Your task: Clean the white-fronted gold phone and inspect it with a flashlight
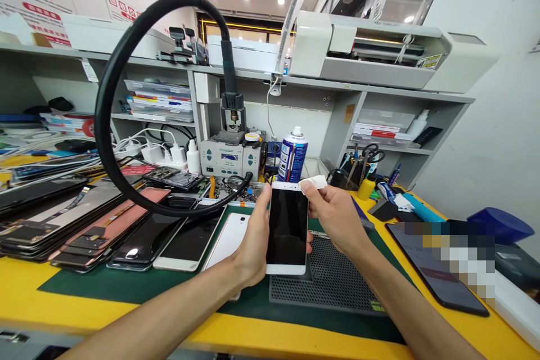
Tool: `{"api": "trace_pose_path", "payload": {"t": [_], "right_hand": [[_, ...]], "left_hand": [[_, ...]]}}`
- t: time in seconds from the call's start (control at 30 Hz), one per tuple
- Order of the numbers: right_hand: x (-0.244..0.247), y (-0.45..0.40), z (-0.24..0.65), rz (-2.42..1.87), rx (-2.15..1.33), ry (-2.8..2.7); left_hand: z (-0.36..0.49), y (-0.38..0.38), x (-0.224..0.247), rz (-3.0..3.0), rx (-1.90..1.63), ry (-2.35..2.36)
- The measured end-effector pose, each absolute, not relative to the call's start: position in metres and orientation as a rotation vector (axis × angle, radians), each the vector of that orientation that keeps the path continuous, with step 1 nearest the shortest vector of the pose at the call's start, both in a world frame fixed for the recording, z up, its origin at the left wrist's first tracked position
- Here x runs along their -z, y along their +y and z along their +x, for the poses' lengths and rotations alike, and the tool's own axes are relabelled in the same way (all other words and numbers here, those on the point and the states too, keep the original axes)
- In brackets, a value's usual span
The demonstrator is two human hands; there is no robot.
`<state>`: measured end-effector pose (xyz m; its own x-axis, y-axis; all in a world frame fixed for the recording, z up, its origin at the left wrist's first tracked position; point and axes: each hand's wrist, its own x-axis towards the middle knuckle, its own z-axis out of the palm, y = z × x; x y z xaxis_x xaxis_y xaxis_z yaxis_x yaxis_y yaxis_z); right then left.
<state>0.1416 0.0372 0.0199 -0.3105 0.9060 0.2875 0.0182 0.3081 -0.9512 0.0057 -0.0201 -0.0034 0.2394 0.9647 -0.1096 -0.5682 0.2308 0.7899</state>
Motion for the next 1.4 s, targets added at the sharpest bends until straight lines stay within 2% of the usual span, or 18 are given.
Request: {"api": "trace_pose_path", "payload": {"t": [0.3,0.47,0.7,1.0,1.4], "right_hand": [[-0.020,0.040,0.141,-0.962,-1.142,-1.578],[-0.024,0.034,0.135,-1.074,-0.996,-1.564],[-0.019,0.030,0.128,-1.145,-1.092,-1.549],[-0.016,0.029,0.125,-1.188,-1.028,-1.589],[-0.023,0.033,0.138,-0.906,-1.351,-1.626]], "left_hand": [[0.008,-0.020,0.004,0.748,-1.140,0.756],[0.012,-0.020,0.006,0.771,-1.112,0.814],[0.016,-0.022,0.005,0.787,-1.142,0.816],[0.015,-0.023,0.001,0.803,-1.234,0.727],[0.007,-0.018,0.005,0.735,-1.163,0.739]]}}
